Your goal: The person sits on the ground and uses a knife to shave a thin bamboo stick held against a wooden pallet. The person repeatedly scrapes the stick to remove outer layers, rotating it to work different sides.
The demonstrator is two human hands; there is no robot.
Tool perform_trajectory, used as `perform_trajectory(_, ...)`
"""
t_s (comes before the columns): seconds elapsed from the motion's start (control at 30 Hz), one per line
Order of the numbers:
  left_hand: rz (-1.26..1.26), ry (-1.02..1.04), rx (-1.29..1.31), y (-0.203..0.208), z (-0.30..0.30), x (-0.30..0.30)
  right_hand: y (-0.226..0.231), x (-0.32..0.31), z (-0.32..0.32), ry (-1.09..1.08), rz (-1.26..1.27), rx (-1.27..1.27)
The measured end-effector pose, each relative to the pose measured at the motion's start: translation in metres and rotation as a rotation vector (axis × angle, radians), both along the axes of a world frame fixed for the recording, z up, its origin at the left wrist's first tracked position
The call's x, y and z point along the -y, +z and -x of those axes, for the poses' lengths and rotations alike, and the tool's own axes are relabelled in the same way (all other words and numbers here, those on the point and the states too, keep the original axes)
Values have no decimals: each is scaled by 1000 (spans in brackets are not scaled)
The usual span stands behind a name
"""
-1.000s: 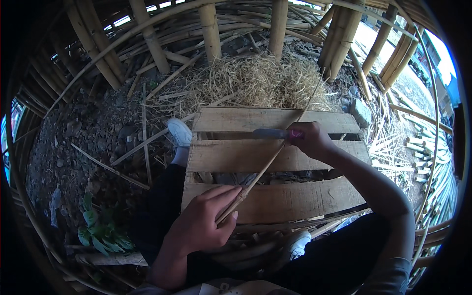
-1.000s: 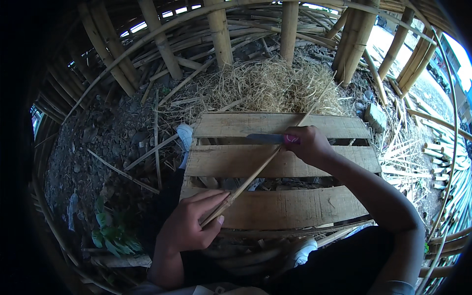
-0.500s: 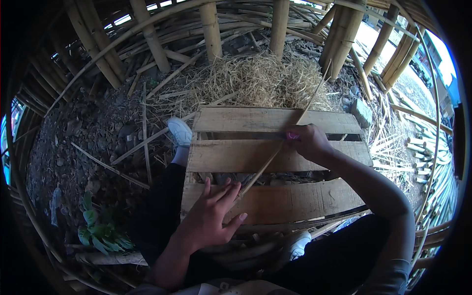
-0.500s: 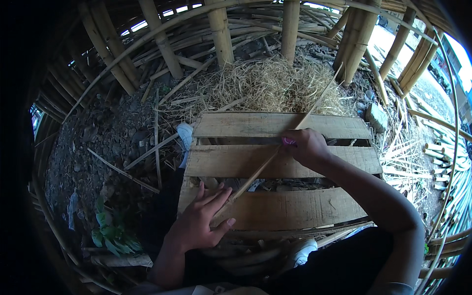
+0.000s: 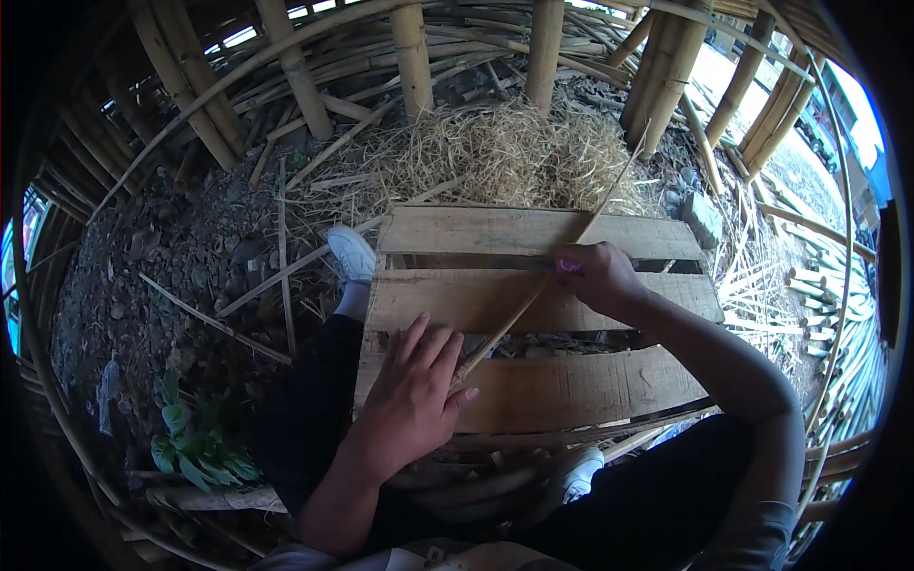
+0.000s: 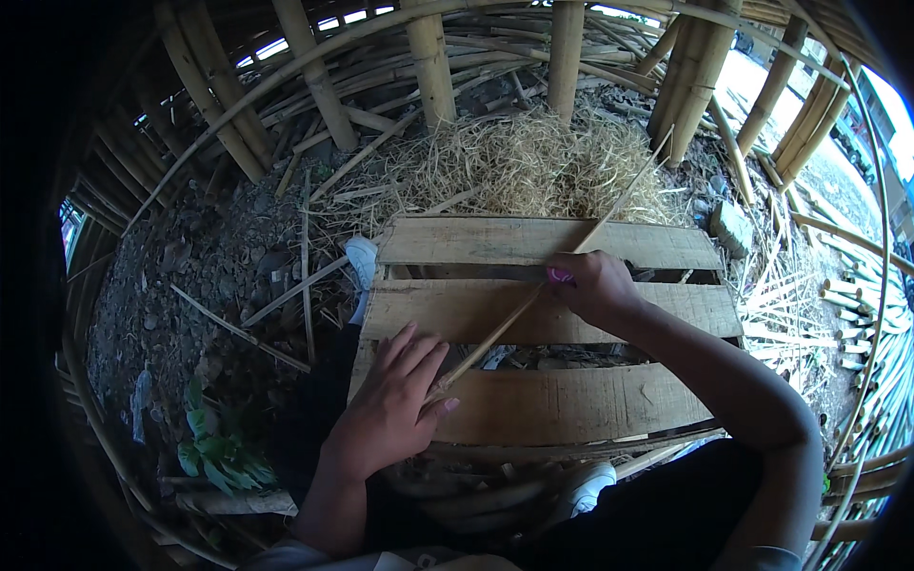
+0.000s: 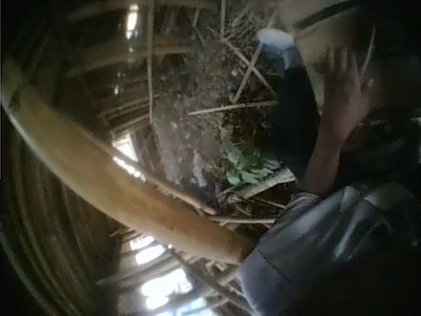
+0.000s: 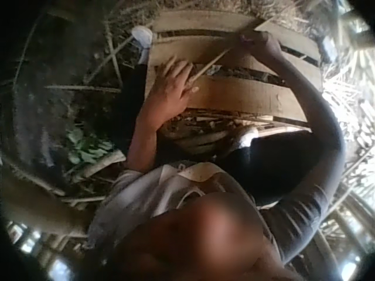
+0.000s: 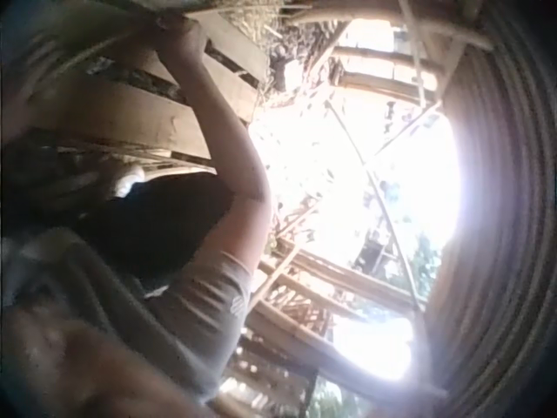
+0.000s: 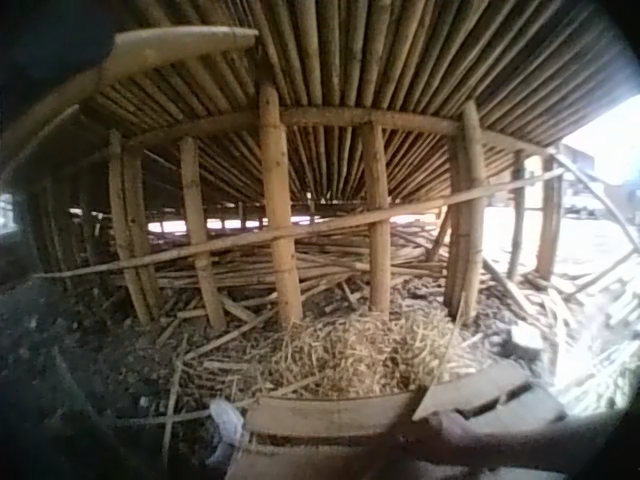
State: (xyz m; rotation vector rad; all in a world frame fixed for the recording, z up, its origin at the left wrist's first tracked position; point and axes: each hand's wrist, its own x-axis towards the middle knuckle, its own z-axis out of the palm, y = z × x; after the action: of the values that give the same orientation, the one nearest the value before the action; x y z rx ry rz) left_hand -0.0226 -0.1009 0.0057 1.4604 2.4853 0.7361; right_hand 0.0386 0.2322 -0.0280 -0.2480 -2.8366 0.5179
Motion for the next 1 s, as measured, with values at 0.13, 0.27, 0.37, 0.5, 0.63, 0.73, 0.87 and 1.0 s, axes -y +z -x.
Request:
perform_trajectory(0.13, -53, -49, 34, -22, 4, -13, 5, 2, -1, 6, 8, 35)
perform_trajectory(0.27, -84, -56, 84, -28, 5, -14, 6, -2, 0, 83, 25, -21)
perform_trajectory(0.37, -104, -71, 78, -29, 5, -13, 2, -15, 3, 0, 144, -80)
perform_trajectory(0.5, -108, -67, 75, -37, 3, -17, -3, -42, 1, -166, 209, -88)
perform_trajectory(0.63, -91, -84, 106, -36, 7, -15, 7, -47, 3, -323, 89, 122)
perform_trajectory(0.73, -102, -87, 158, -37, 10, -15, 21, -44, 8, -397, 173, 270)
perform_trajectory(0.87, -97, -69, 213, -36, 11, -14, 24, -11, 8, -238, 153, 321)
perform_trajectory(1.0, -112, -69, 237, -35, 11, -14, 24, -27, 15, -245, 129, 282)
